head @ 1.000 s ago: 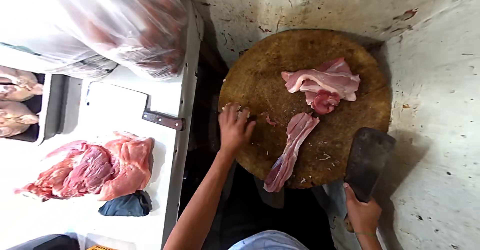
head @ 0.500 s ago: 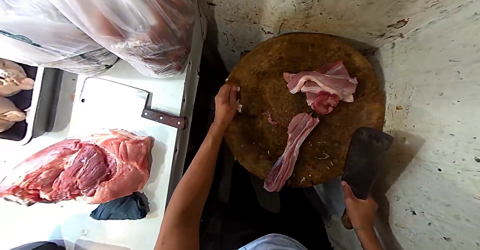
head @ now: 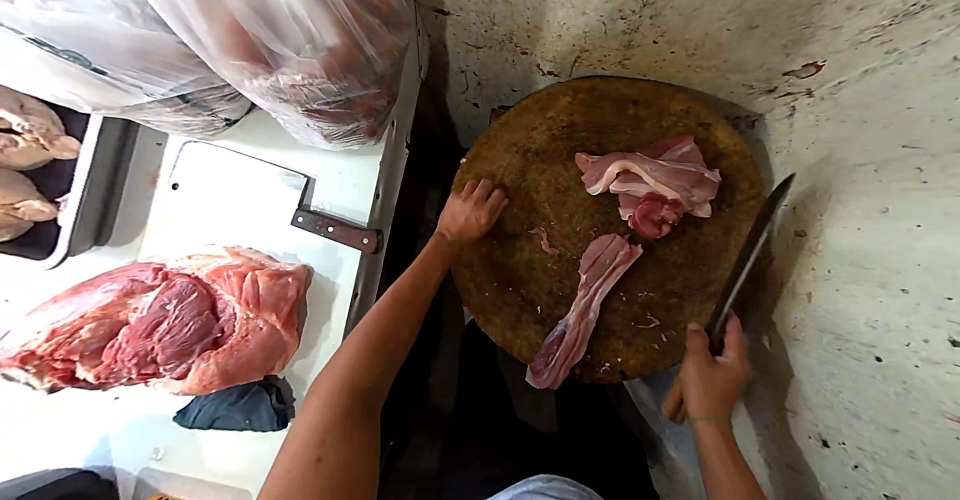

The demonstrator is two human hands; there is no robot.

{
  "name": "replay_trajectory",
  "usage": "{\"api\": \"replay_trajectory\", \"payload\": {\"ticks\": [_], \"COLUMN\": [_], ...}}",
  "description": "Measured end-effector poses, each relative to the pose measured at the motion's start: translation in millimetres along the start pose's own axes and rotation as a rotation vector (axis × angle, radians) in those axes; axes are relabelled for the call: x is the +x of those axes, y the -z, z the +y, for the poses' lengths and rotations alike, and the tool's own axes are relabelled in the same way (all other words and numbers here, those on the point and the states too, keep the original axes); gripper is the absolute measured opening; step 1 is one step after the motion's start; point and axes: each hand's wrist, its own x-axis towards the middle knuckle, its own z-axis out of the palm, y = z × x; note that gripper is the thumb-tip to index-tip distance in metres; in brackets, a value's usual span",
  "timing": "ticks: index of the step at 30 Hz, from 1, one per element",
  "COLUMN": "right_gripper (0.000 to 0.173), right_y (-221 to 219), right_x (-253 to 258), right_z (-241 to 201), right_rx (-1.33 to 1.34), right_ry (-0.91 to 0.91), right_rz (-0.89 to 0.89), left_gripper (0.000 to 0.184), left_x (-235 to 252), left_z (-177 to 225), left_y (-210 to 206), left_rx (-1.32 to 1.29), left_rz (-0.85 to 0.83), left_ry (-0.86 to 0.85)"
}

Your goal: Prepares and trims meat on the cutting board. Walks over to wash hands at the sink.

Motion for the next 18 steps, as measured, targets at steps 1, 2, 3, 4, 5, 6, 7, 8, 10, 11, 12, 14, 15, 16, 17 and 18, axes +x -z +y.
{"api": "replay_trajectory", "payload": {"ticks": [1, 2, 3, 4, 5, 6, 7, 8, 10, 11, 12, 14, 15, 16, 17, 18], "right_gripper": [0.062, 0.064, 0.064, 0.063, 0.062, 0.061, 0.059, 0.054, 0.043, 0.039, 0.035, 0.031, 0.029, 0.029, 0.028, 0.029], "right_y": [-11.5, -23.1, -32.9, -40.0, -44.4, -44.8, -41.1, -35.0, -28.1, -30.8, -38.1, -73.0, -99.4, -129.2, -158.8, -187.6], "right_x": [6.2, 10.0, 10.7, 9.7, 8.4, 6.6, 3.3, -1.8, -8.2, -9.8, -10.5, -8.3, -7.1, -6.8, -8.5, -11.2], "right_z": [0.7, 1.5, 2.9, 4.3, 5.6, 4.7, 1.2, -4.0, -20.7, -33.6, -50.6, -96.9, -121.0, -142.1, -159.3, -171.4], "right_rx": [-0.015, -0.04, -0.076, -0.121, -0.166, -0.205, -0.227, -0.225, -0.17, -0.113, -0.052, 0.012, 0.008, -0.017, -0.073, -0.138], "right_ry": [0.027, 0.038, 0.042, 0.052, 0.072, 0.089, 0.102, 0.136, 0.303, 0.406, 0.504, 0.675, 0.757, 0.839, 0.899, 0.946], "right_rz": [0.009, 0.015, 0.008, -0.003, -0.005, -0.013, -0.025, -0.032, -0.03, -0.056, -0.122, -0.303, -0.396, -0.482, -0.559, -0.626], "left_gripper": [0.033, 0.034, 0.036, 0.038, 0.04, 0.042, 0.043, 0.042, 0.038, 0.037, 0.039, 0.046, 0.047, 0.048, 0.045, 0.043], "left_x": [2.4, 5.2, 7.5, 9.1, 11.6, 14.9, 18.8, 21.4, 22.6, 21.1, 16.1, 0.6, -11.4, -24.0, -36.3, -48.3], "left_z": [-2.7, -5.4, -7.7, -8.8, -9.1, -9.4, -11.4, -15.3, -25.7, -29.8, -29.7, -21.7, -14.3, -7.3, -1.2, 4.7], "left_y": [-1.2, -1.5, -1.5, -1.0, 1.0, 5.6, 11.5, 16.7, 21.0, 19.0, 19.5, 25.4, 28.9, 32.0, 33.4, 33.7], "left_rx": [0.003, 0.006, -0.002, -0.032, -0.098, -0.212, -0.361, -0.54, -0.987, -1.253, -1.51, -1.862, -1.958, -2.029, -2.096, -2.163], "left_rz": [0.009, 0.015, 0.02, 0.027, 0.038, 0.055, 0.095, 0.169, 0.399, 0.521, 0.598, 0.636, 0.623, 0.621, 0.643, 0.684], "left_ry": [-0.009, -0.002, 0.026, 0.083, 0.175, 0.298, 0.439, 0.576, 0.823, 0.921, 0.992, 1.038, 1.005, 0.963, 0.933, 0.924]}}
